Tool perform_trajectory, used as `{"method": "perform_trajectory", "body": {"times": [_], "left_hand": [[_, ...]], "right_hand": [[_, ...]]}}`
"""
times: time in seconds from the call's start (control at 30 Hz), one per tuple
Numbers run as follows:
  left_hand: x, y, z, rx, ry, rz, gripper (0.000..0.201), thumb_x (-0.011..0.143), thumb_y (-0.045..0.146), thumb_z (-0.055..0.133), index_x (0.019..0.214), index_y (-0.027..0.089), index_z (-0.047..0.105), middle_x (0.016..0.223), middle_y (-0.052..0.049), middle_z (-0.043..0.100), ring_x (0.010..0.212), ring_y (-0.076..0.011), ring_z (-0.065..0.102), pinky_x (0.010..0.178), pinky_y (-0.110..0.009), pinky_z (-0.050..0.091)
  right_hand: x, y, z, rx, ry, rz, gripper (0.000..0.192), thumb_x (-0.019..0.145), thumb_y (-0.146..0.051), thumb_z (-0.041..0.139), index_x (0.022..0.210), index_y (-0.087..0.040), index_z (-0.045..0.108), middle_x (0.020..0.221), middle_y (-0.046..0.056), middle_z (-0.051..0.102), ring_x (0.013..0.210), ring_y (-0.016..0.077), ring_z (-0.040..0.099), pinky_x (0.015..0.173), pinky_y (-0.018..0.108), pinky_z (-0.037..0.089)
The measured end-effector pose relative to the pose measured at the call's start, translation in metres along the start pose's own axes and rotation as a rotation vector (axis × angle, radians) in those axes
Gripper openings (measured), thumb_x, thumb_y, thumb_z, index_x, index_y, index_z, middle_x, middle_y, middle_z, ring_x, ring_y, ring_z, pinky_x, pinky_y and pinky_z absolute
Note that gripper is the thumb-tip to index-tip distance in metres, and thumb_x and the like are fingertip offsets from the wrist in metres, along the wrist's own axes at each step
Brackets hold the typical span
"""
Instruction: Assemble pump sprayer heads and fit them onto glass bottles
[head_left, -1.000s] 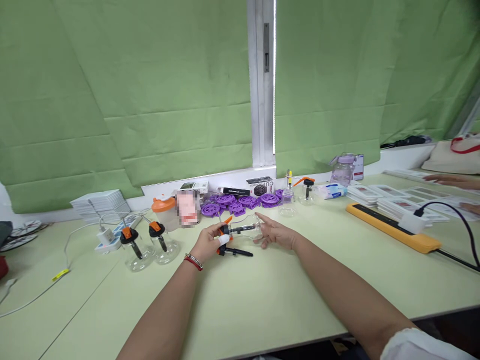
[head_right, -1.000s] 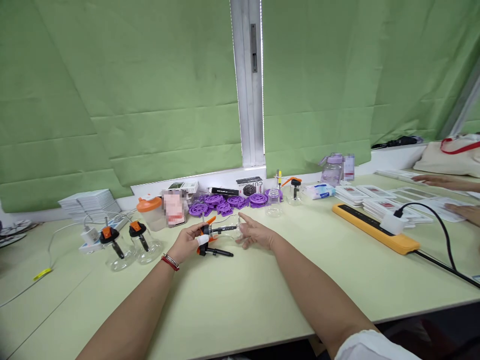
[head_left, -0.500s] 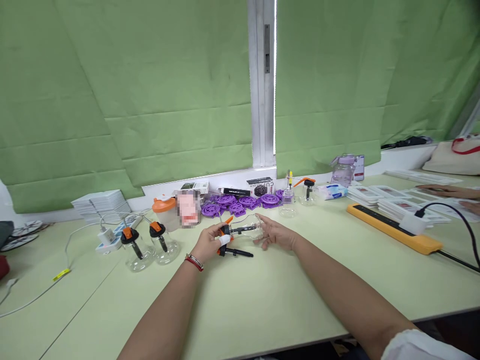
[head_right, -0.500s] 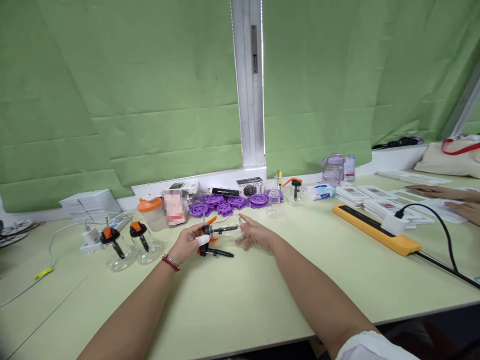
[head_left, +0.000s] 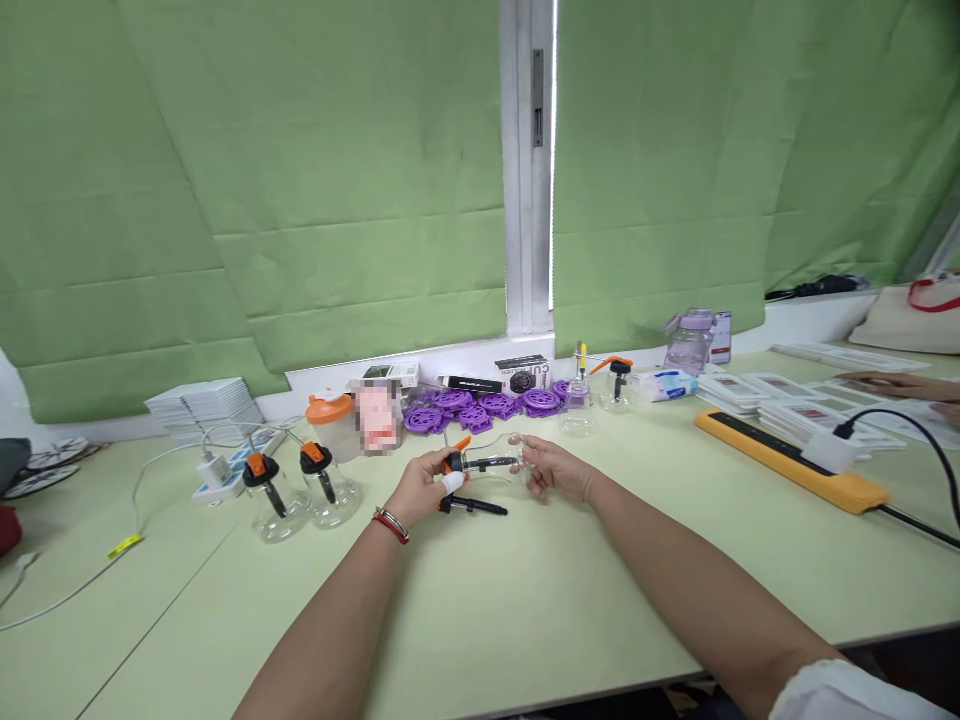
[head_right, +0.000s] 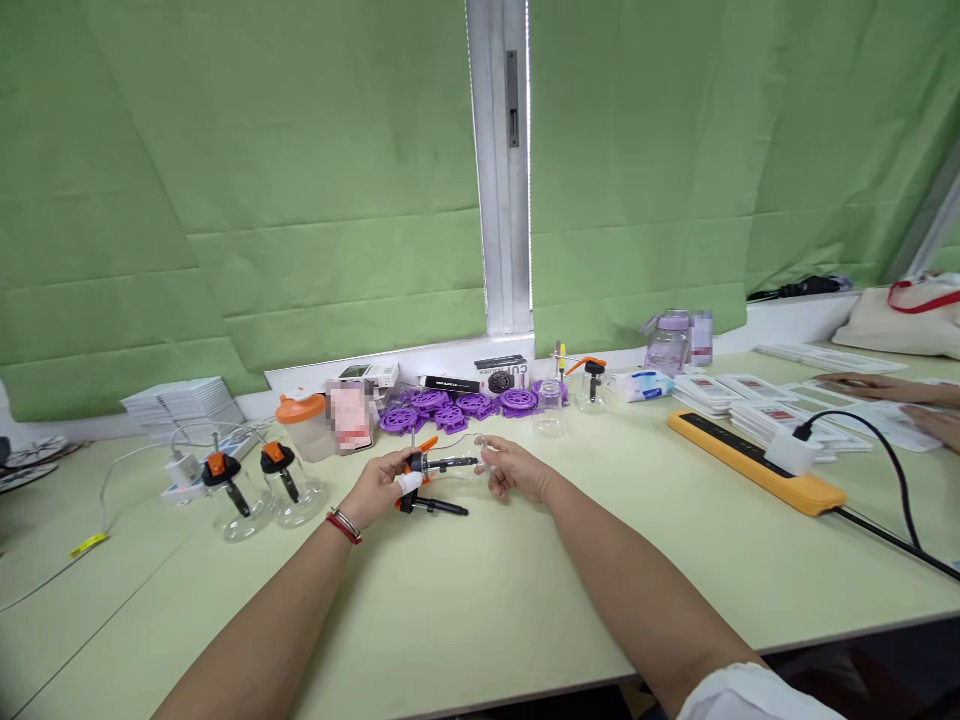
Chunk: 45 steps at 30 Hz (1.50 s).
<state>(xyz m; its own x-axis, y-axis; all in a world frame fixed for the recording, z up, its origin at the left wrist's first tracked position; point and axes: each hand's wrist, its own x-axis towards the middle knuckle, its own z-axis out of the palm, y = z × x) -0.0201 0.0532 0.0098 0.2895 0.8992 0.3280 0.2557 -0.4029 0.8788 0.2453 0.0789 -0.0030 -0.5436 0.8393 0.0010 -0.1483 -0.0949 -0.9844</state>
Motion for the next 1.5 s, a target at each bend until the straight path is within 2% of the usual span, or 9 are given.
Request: {"method": "perform_trajectory", "body": {"times": [0.23,0.37,0.6,0.77,1.0,1.1,1.27,1.37,1.5], "left_hand": [[0.0,-0.002,-0.002,0.065,0.012,0.025,0.041,0.07,0.034,0.067,0.108,0.017,0.067,0.091,-0.003,0.062,0.086,-0.0167,0.057,0.086,-0.032,0.045],[0.0,0.002,0.001,0.082,0.04,0.025,0.042,0.07,0.033,0.067,0.109,0.018,0.066,0.094,-0.004,0.062,0.087,-0.0168,0.057,0.086,-0.033,0.045],[0.003,0.021,0.017,-0.244,0.247,0.131,0.071,0.07,0.032,0.07,0.133,0.021,0.038,0.125,-0.011,0.053,0.113,-0.0201,0.052,0.096,-0.035,0.042],[0.001,0.021,0.027,-0.332,0.143,0.068,0.05,0.071,0.035,0.068,0.113,0.016,0.049,0.113,-0.011,0.059,0.101,-0.0205,0.057,0.088,-0.034,0.046],[-0.001,0.025,0.03,-0.305,0.116,0.114,0.039,0.07,0.028,0.069,0.103,0.016,0.05,0.105,-0.009,0.058,0.092,-0.0188,0.058,0.082,-0.034,0.047],[0.004,0.024,0.018,-0.267,0.297,0.157,0.037,0.074,0.028,0.065,0.105,0.017,0.049,0.102,-0.008,0.058,0.092,-0.0178,0.058,0.085,-0.034,0.046],[0.008,0.005,-0.019,0.062,0.787,0.099,0.049,0.071,0.029,0.066,0.114,0.019,0.043,0.107,-0.008,0.057,0.098,-0.0185,0.056,0.091,-0.034,0.042],[0.007,-0.009,-0.036,0.215,0.821,-0.092,0.048,0.071,0.029,0.066,0.112,0.019,0.045,0.103,-0.008,0.06,0.093,-0.0201,0.058,0.085,-0.035,0.044],[0.007,-0.023,-0.042,0.348,0.756,-0.247,0.045,0.069,0.029,0.065,0.109,0.018,0.048,0.099,-0.009,0.062,0.09,-0.0224,0.059,0.081,-0.037,0.045]], "right_hand": [[0.002,0.001,0.004,-0.012,0.01,0.027,0.047,0.079,-0.054,0.056,0.112,-0.024,0.045,0.08,0.003,0.066,0.035,0.0068,0.045,0.033,0.019,0.027],[0.002,0.001,0.002,0.007,0.011,0.012,0.044,0.08,-0.053,0.054,0.111,-0.023,0.045,0.077,0.003,0.067,0.037,0.0075,0.046,0.036,0.019,0.032],[-0.003,-0.001,0.012,0.172,-0.188,-0.082,0.053,0.074,-0.041,0.065,0.117,-0.025,0.037,0.105,0.008,0.064,0.074,0.0192,0.068,0.073,0.036,0.049],[0.001,0.01,0.028,0.14,-0.251,-0.103,0.062,0.071,-0.029,0.072,0.119,-0.027,0.034,0.113,0.007,0.057,0.092,0.0213,0.064,0.079,0.037,0.048],[0.009,0.022,0.032,-0.025,-0.211,-0.131,0.07,0.065,-0.027,0.078,0.12,-0.029,0.034,0.125,0.008,0.049,0.095,0.0173,0.059,0.078,0.032,0.047],[0.015,0.028,0.026,-0.096,-0.097,-0.127,0.074,0.064,-0.031,0.079,0.123,-0.03,0.033,0.124,0.009,0.049,0.094,0.0163,0.058,0.081,0.035,0.046],[0.026,0.037,0.001,-0.301,0.286,-0.174,0.063,0.068,-0.038,0.072,0.12,-0.025,0.039,0.102,0.006,0.056,0.08,0.0159,0.056,0.074,0.035,0.047],[0.029,0.037,-0.023,-0.586,0.7,-0.176,0.047,0.069,-0.037,0.066,0.108,-0.021,0.046,0.087,0.003,0.056,0.075,0.0182,0.055,0.073,0.035,0.045],[0.025,0.03,-0.054,-0.802,1.184,-0.052,0.043,0.069,-0.035,0.062,0.106,-0.018,0.047,0.099,0.009,0.055,0.09,0.025,0.056,0.079,0.036,0.044]]}}
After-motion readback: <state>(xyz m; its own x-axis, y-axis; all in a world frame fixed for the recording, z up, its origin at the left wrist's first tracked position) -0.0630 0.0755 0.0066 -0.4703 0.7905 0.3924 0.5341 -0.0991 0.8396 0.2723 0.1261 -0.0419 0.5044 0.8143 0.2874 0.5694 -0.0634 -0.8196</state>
